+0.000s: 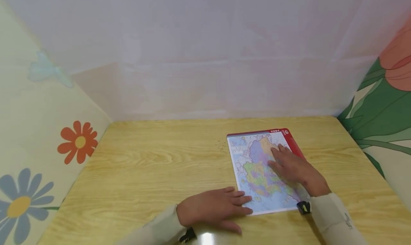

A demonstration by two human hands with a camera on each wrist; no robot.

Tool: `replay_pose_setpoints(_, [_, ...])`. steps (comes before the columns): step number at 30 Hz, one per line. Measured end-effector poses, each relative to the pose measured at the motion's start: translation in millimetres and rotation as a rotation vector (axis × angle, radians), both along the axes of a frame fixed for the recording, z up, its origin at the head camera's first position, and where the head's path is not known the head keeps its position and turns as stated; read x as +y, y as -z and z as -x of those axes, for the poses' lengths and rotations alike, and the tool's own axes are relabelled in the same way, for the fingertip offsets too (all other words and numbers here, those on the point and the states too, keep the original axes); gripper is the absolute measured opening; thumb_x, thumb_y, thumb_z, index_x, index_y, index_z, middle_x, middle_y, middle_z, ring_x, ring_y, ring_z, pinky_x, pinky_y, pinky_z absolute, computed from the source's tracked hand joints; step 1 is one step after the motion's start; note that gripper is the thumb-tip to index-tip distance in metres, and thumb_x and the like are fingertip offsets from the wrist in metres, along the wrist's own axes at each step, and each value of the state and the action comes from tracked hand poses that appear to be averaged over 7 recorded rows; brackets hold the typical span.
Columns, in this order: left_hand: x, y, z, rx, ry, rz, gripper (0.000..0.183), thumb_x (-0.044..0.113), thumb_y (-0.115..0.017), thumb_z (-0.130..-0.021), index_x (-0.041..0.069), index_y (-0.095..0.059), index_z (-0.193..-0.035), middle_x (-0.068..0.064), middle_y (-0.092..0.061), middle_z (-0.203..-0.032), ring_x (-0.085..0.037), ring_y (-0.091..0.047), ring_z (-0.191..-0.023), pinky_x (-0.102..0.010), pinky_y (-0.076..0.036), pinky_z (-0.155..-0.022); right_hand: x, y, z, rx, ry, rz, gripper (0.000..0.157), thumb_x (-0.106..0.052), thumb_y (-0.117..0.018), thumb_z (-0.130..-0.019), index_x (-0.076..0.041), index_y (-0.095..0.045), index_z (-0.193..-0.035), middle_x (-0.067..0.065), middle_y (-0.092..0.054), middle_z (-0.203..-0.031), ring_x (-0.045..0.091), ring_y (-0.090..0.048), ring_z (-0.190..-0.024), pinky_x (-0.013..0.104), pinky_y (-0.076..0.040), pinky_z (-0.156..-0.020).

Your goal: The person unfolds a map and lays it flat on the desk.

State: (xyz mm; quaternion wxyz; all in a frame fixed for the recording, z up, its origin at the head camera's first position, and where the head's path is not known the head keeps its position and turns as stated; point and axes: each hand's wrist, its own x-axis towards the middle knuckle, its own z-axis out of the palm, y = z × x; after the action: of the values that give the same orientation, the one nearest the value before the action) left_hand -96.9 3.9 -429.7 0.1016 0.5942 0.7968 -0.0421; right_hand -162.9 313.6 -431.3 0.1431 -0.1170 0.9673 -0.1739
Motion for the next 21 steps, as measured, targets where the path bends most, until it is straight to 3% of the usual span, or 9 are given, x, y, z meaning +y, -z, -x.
replay_pose_setpoints(8, [3,-1.6,9.2,-0.031,0.006,-0.004,0.058,0.060,-0.040,-0.106,0.028,-0.050,-0.154,0.001,-0.036,-0.163,-0.015,-0.031,-0.149,-0.029,-0.020,-0.121,7,0.1,4.2,-0.013,0.016,0.012,0.087,-0.059,-0.053,-0.102,0.005,-0.034,-0.157,0.039,-0.020,-0.159,0.058,-0.018,-0.145,0.076,-0.019,-0.109])
replay_pose_setpoints(21, [11,-4.0,17.9,0.069,-0.012,-0.016,0.054,0.061,-0.037,-0.107,0.029,-0.061,-0.143,0.002,-0.049,-0.155,-0.016,-0.042,-0.143,-0.028,-0.027,-0.118,16,-2.0,7.7,-0.055,0.074,0.031,0.092,-0.063,-0.056,-0.099,0.001,-0.032,-0.159,0.036,-0.016,-0.162,0.058,-0.017,-0.145,0.077,-0.020,-0.108])
